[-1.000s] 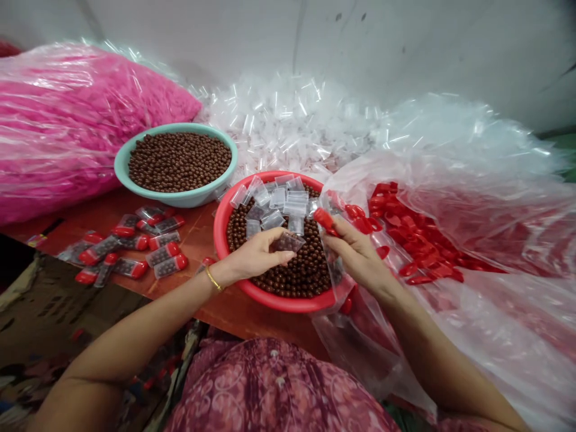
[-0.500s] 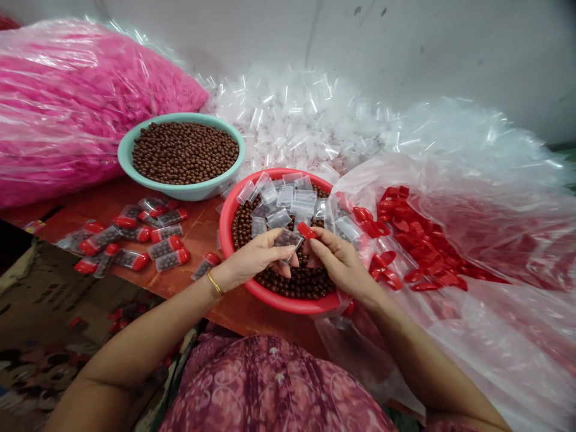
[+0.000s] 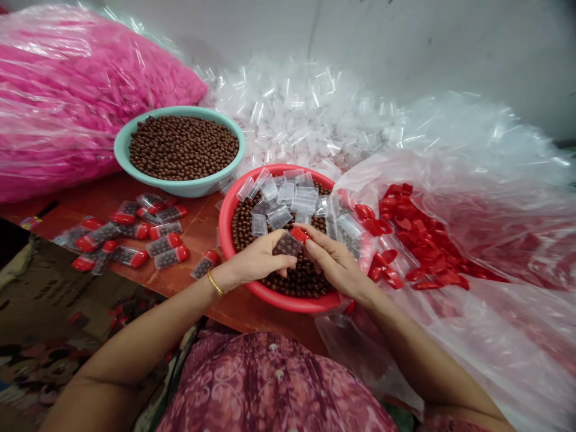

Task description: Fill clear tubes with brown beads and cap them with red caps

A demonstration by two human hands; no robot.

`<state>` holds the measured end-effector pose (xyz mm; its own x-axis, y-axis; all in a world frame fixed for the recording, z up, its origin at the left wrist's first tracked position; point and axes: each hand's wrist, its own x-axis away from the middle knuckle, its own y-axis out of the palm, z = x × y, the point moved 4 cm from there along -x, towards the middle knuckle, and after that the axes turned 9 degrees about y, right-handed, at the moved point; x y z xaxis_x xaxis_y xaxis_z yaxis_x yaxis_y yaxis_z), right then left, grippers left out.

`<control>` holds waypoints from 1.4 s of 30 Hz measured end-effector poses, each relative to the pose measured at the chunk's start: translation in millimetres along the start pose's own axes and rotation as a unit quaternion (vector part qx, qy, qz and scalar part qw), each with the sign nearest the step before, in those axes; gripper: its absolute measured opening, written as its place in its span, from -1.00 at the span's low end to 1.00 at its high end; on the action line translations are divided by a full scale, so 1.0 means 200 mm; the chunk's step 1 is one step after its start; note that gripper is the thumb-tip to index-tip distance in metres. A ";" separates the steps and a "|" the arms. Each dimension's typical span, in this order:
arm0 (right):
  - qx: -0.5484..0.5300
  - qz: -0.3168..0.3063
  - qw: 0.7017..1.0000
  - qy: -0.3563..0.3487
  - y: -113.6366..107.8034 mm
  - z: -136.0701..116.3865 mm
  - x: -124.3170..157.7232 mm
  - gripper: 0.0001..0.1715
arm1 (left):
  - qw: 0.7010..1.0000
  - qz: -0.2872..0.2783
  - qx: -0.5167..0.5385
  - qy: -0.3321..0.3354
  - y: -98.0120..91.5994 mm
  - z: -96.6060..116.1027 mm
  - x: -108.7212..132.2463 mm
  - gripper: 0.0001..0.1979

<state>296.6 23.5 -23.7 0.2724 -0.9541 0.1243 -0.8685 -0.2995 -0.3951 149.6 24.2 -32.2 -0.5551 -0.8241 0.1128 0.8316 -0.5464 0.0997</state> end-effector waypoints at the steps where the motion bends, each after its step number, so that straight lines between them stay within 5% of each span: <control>1: 0.028 -0.002 0.999 -0.016 0.00 0.00 0.00 -0.50 | 1.000 0.002 -0.020 0.007 0.00 -0.01 0.00 -0.74; 7: 0.058 -0.012 0.998 -0.036 0.02 0.01 0.00 -0.48 | 0.979 0.031 -0.172 0.109 -0.01 0.00 -0.01 -0.75; 14: 0.077 0.017 0.996 -0.052 0.04 0.00 0.03 -0.51 | 0.993 -0.010 -0.110 0.039 0.01 0.00 0.01 -0.81; 21: 0.186 0.049 0.971 -0.143 0.04 -0.01 0.09 -0.48 | 0.984 -0.001 -0.153 0.089 0.01 0.00 0.01 -0.81; 29: -0.075 0.018 0.996 0.035 0.05 0.00 0.03 -0.59 | 0.978 0.048 -0.168 0.113 -0.01 0.01 0.01 -0.77; 32: -0.023 0.097 0.995 -0.016 -0.01 -0.01 0.02 -0.69 | 0.977 0.053 -0.182 0.101 -0.02 0.01 0.02 -0.85; 36: 0.211 0.223 0.933 -0.189 -0.04 -0.07 0.05 -0.69 | 0.980 0.046 -0.170 0.094 -0.01 0.00 0.01 -0.85; 42: 0.420 0.265 0.800 -0.338 0.06 -0.13 0.09 -0.57 | 0.981 0.082 -0.134 0.112 -0.03 0.00 0.01 -0.76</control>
<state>279.9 2.1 -2.8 0.3667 -0.6436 -0.6718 -0.4301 0.5230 -0.7358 144.4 26.2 -32.6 -0.4208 -0.8996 -0.1167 0.9010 -0.3995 -0.1693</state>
